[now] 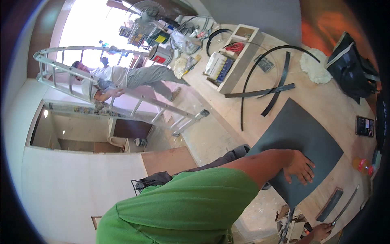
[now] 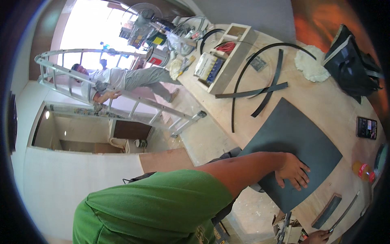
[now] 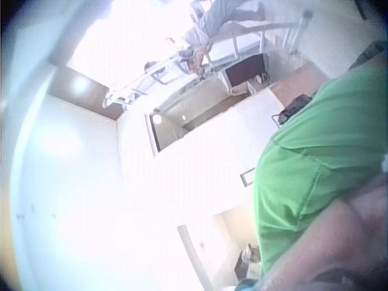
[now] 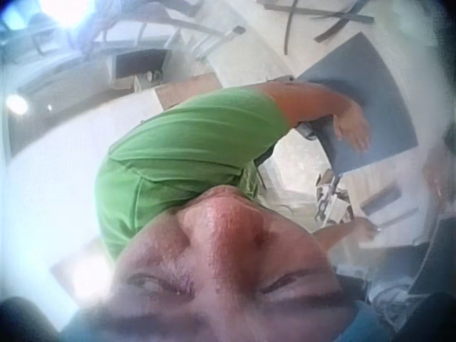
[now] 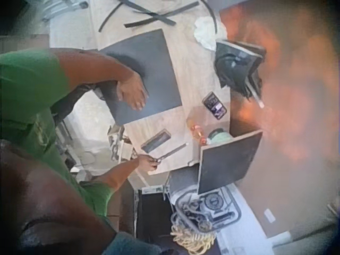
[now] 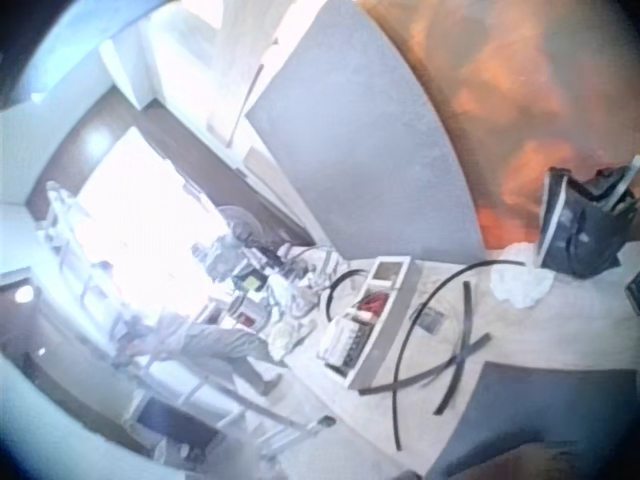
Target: The person uses a utility knife to score and cut a rectangular black sheet on a wooden workbench. They repeatedly score the edges of the sheet and then use a small wooden block to rub along the cut lines, likely to smooth or deburr the edges. The person handles the sheet and tools directly with their hands throughout the process.
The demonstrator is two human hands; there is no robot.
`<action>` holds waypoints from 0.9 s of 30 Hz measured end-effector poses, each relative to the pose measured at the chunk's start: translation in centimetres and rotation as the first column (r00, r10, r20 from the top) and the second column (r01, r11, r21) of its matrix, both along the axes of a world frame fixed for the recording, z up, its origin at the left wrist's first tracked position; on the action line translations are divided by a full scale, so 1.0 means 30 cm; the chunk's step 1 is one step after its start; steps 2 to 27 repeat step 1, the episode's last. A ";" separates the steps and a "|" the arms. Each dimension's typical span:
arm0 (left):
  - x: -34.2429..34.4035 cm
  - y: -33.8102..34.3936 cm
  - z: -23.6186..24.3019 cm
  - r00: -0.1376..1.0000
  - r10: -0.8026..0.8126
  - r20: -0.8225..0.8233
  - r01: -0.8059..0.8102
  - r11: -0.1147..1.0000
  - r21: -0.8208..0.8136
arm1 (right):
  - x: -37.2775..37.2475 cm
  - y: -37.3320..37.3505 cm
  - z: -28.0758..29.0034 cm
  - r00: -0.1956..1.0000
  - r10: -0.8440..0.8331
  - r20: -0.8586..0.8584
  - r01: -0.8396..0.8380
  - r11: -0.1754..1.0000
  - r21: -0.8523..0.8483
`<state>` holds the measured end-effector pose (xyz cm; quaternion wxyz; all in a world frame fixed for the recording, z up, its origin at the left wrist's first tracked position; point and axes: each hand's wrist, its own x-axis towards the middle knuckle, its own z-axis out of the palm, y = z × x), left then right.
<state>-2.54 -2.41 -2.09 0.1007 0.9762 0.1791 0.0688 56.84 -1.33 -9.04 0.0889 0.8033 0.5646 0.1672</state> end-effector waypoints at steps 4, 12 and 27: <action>0.002 0.000 -0.006 1.000 0.019 0.003 -0.019 0.999 0.027 | 0.043 0.026 -0.026 0.999 0.035 0.030 -0.036 0.998 0.042; 0.002 0.000 -0.006 1.000 0.019 0.003 -0.019 0.999 0.027 | 0.043 0.026 -0.026 0.999 0.035 0.030 -0.036 0.998 0.042; 0.002 0.000 -0.006 1.000 0.019 0.003 -0.019 0.999 0.027 | 0.043 0.026 -0.026 0.999 0.035 0.030 -0.036 0.998 0.042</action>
